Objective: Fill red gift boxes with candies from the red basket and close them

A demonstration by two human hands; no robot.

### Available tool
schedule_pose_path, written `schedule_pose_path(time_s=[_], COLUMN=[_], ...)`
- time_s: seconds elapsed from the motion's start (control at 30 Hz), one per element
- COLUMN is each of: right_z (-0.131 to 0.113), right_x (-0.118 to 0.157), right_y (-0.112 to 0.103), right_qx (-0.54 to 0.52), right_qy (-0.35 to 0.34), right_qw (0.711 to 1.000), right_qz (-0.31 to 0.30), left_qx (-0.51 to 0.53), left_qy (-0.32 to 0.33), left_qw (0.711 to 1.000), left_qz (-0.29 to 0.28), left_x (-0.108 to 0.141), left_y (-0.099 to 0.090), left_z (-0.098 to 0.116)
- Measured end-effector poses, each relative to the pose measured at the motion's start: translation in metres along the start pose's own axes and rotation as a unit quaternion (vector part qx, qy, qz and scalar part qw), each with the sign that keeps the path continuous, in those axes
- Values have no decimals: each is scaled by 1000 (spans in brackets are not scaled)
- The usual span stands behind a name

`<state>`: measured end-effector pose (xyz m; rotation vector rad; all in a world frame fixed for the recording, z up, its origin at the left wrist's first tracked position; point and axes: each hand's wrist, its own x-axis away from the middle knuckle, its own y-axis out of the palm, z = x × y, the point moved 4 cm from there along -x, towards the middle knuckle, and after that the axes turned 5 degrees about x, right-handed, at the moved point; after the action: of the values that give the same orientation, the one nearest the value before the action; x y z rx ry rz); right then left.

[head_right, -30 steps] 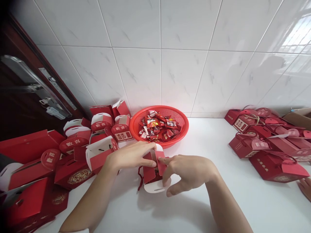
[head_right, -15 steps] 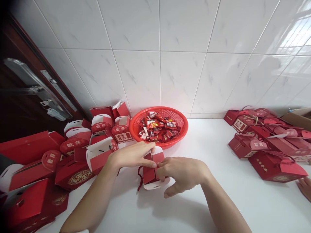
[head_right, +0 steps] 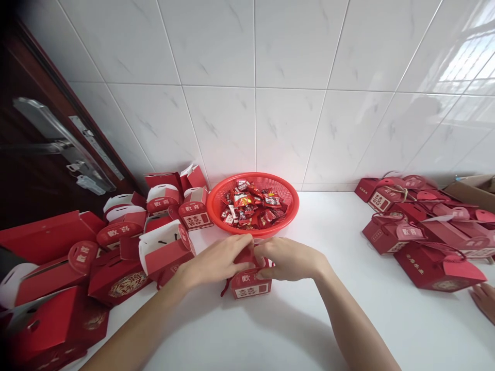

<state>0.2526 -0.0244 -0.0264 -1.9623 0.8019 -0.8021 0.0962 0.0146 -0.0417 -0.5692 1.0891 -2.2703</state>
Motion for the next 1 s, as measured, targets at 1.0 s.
schedule_pose_path(time_s=[1.0], right_z=[61], right_x=[0], right_y=[21], right_qx=[-421], right_qy=[52], right_qw=[903], right_qz=[61], left_qx=[112], left_qy=[-23], left_qw=[993], left_qz=[-28], left_x=[25], left_y=[8], left_z=[-37])
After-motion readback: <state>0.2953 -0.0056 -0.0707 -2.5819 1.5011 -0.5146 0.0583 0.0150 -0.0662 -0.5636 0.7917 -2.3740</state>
